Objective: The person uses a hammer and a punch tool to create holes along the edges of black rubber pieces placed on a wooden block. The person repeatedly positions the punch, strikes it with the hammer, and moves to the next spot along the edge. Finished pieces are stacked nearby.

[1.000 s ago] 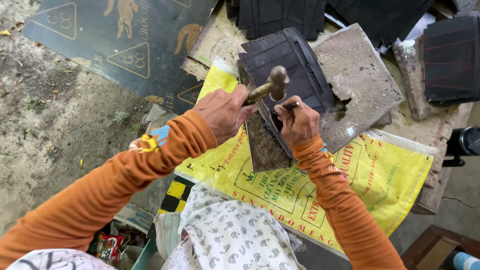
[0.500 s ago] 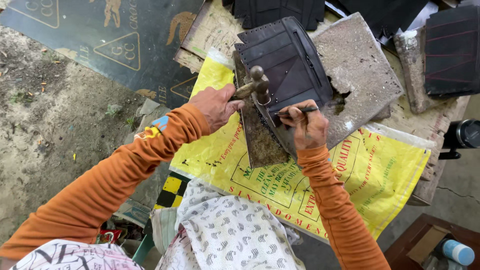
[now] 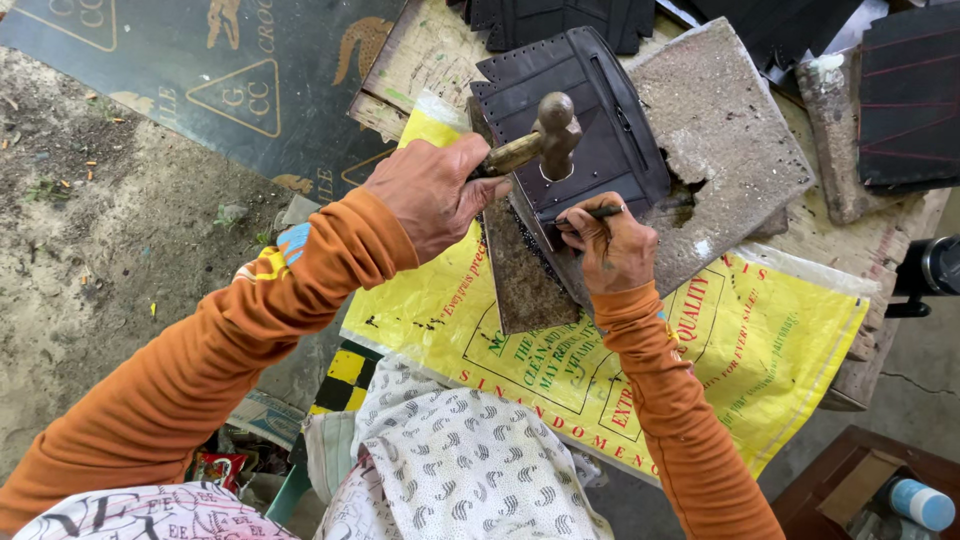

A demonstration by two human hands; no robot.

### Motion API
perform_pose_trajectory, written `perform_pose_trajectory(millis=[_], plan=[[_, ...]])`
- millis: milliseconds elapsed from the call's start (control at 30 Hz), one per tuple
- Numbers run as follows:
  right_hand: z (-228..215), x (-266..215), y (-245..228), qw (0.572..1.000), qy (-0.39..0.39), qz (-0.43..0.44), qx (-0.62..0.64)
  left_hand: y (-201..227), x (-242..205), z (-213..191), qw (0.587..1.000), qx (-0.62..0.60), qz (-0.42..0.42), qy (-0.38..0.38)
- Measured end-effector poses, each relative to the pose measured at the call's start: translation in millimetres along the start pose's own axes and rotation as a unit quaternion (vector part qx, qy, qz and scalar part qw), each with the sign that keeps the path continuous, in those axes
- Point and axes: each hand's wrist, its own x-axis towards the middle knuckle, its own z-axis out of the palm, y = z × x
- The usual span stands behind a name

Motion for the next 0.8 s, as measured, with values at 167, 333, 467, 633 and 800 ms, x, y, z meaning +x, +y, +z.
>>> perform_pose_trajectory(millis=[167,333,467,633,800], plan=[[1,0,-5,1.000,0.002,-0.017,-0.014,5,-2,-1,1.000,-0.002,0.014,0.015],[6,1,-11,0.997,0.019,-0.052,-0.061,15,1,-5,0.999,-0.001,0.035,0.000],[4,3,-9,0.986,-0.002,-0.102,-0.131,28,4,-12,0.995,-0.075,0.059,-0.021],[3,6,10,0.979,-0.007,-0.134,-0.153,52,12,-2,0.974,-0.074,0.196,0.084],[2,9,16,0.969,-0.017,-0.149,-0.195,55,23,-4,0.992,0.045,0.098,-0.070]])
